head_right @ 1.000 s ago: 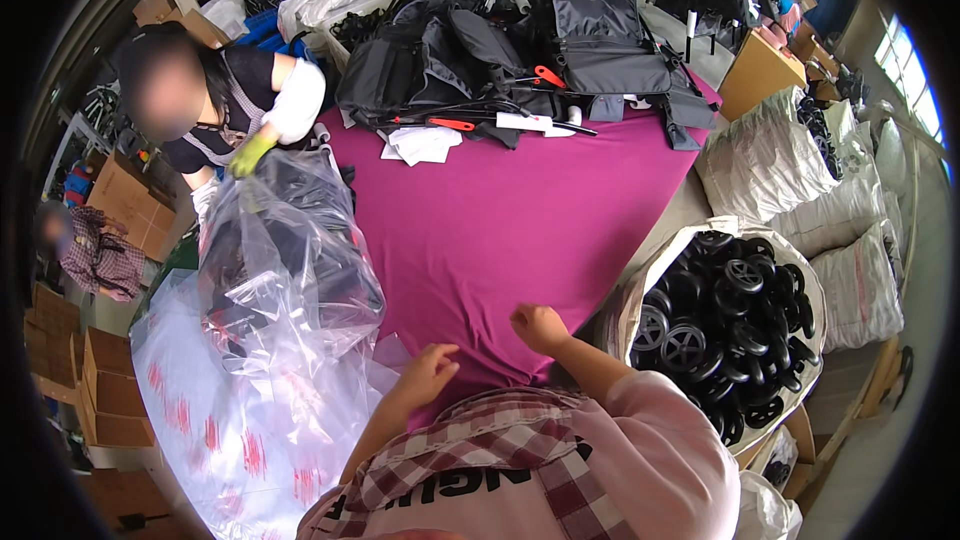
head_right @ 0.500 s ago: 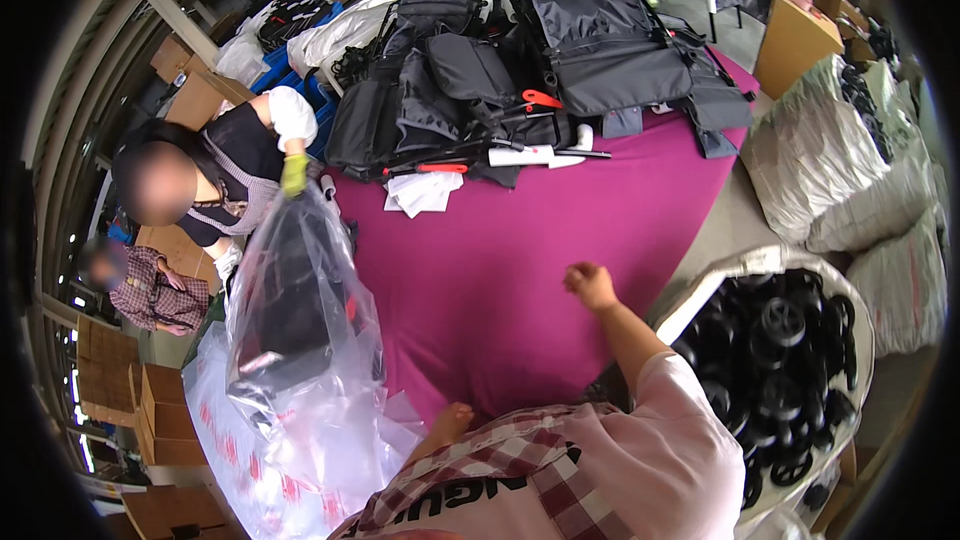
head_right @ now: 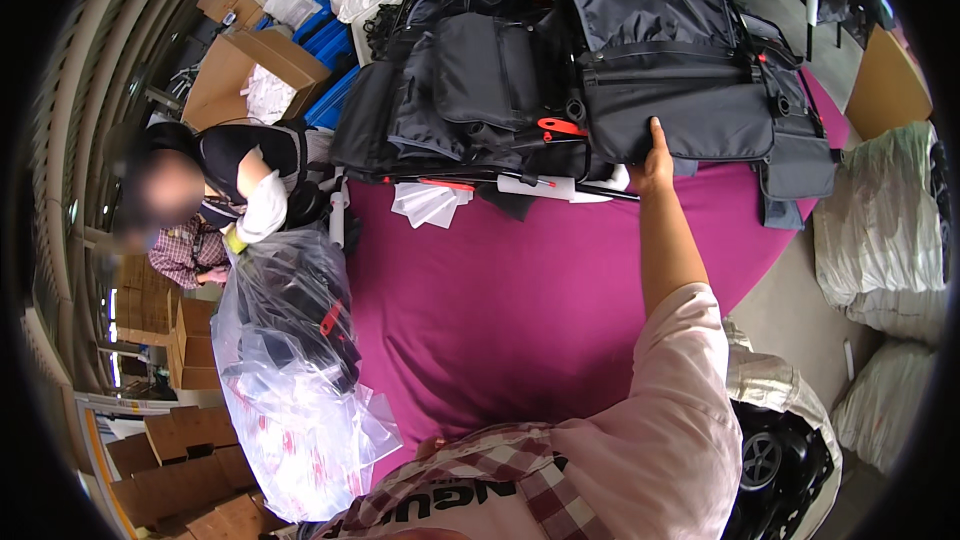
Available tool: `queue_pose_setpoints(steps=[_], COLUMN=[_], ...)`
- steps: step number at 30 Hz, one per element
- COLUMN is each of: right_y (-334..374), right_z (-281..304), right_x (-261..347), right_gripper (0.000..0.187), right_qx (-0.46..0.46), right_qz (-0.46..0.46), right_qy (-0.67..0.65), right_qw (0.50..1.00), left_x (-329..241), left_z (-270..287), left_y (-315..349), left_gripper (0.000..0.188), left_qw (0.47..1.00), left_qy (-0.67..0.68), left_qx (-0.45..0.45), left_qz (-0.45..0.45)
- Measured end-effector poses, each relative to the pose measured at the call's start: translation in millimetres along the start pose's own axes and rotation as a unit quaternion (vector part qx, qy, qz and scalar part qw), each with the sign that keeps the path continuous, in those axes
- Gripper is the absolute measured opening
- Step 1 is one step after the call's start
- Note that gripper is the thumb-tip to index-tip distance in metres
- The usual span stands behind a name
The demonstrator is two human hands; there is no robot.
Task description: The person assembles baby strollers by attaching wheels to the frame and placing each completed unit into a large plastic bag. The process is repeated for multiple strollers in a warehouse setting.
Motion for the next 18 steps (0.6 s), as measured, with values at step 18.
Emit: queue_pose_setpoints(steps=[18], right_y=[181], right_z=[-150], right_x=[105], right_gripper=[0.022], right_qx=[0.048], right_qz=[0.15], right_qy=[0.301], right_qw=[0.941], left_x=[8], left_z=[-8], left_y=[-3], left_gripper=[0.024], left_qw=[0.962], left_qy=[0.262], left_qx=[0.048], left_qz=[-0.059])
Point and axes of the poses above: each hand's wrist, its own y-axis away from the middle knuckle, its own z-axis out of the back of the hand, x = y × z, the point moved 2 cm from there along -y, towards the middle knuckle, and after that the axes turned 5 degrees about x, right-handed, at the moved point
